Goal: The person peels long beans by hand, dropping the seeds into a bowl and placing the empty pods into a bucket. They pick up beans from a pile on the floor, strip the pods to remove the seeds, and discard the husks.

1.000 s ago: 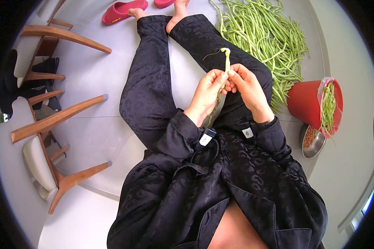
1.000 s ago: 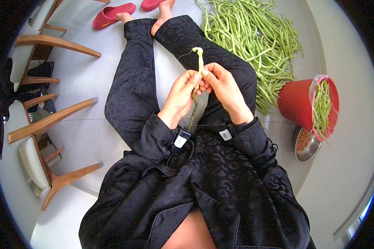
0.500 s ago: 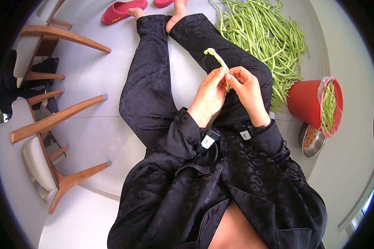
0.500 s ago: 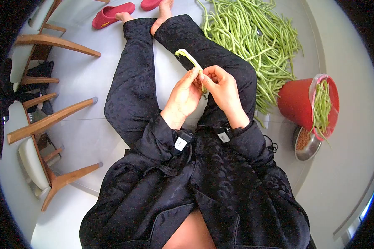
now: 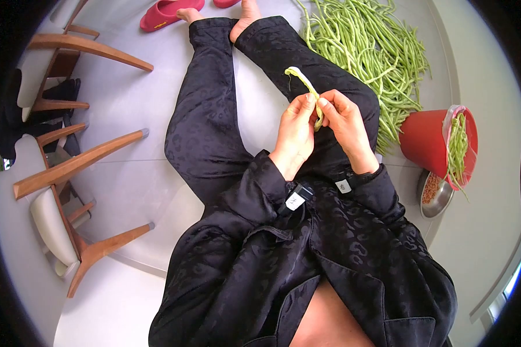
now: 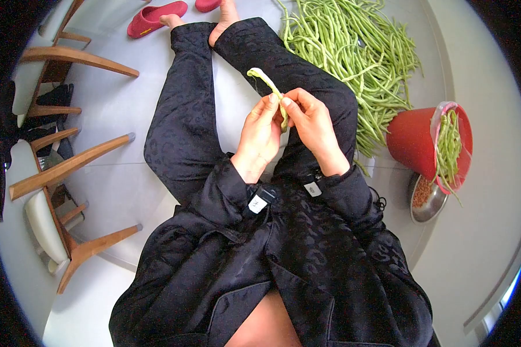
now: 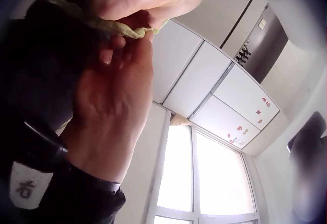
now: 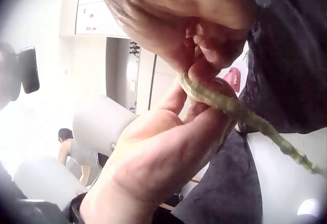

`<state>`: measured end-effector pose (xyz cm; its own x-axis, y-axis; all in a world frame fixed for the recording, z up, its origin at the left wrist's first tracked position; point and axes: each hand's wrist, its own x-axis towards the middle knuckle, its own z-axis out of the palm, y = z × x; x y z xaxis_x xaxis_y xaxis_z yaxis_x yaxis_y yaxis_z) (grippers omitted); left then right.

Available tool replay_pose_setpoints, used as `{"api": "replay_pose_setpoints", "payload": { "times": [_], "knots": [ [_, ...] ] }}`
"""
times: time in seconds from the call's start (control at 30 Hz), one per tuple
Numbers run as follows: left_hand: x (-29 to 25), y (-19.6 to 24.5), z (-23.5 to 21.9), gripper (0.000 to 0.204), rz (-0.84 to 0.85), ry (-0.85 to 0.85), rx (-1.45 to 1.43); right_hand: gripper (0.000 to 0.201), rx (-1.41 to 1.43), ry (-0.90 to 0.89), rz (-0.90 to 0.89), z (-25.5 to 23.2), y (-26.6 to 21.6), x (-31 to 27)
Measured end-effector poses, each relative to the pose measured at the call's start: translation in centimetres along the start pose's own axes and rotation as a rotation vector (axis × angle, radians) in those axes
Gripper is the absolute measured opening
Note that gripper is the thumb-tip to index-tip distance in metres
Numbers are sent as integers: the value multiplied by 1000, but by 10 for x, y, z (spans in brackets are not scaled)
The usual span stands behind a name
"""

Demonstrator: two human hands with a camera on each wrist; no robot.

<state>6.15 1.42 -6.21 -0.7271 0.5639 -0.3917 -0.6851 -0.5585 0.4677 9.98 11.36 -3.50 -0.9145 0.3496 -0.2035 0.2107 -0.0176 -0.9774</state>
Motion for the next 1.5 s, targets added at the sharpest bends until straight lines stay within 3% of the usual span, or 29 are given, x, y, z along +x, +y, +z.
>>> {"api": "replay_pose_setpoints", "payload": {
  "times": [0.1, 0.17, 0.33, 0.5, 0.57, 0.67, 0.77, 0.83, 0.9, 1.1, 1.2, 1.33, 1.4, 1.5],
  "knots": [
    [0, -5, 3, 13, 71, 58, 12, 11, -77, 81, -15, 8, 2, -2],
    [-3, -6, 11, 13, 86, 129, 61, 10, -274, 189, -165, 12, 5, -2],
    [-1, -1, 3, 13, 28, 64, 18, 12, -307, 172, -110, 10, 2, -2],
    [0, 3, 2, 16, 15, 10, 8, 17, 5, 66, 102, -2, -1, 1],
    [0, 8, -4, 18, 2, -12, 11, 16, 75, 45, 111, -2, -1, 1],
    [4, 20, -20, 23, -98, -139, 488, 15, 154, -8, 146, -4, -5, 0],
    [-1, 33, -17, 22, -236, -255, 495, 14, 197, 2, 68, -5, -4, 7],
    [-1, 37, -17, 22, -199, -247, 567, 13, 258, -24, 61, -5, -4, 11],
    [1, 41, -18, 20, -262, -216, 371, 13, 307, -12, 68, -4, -5, 14],
    [-1, 37, -8, 15, -25, -221, 477, 14, 216, -53, 38, 1, -13, 12],
    [-2, 40, -13, 18, -39, -200, 679, 16, 217, -88, 41, -5, -5, 13],
    [-1, 38, -14, 20, -41, -183, 625, 15, 245, -99, 35, -4, -7, 13],
    [0, 37, -12, 22, 146, -115, 730, 14, 263, -127, 49, -3, -9, 14],
    [1, 43, -8, 24, 94, -139, 620, 13, 346, -118, 81, 1, -14, 12]
  ]
}}
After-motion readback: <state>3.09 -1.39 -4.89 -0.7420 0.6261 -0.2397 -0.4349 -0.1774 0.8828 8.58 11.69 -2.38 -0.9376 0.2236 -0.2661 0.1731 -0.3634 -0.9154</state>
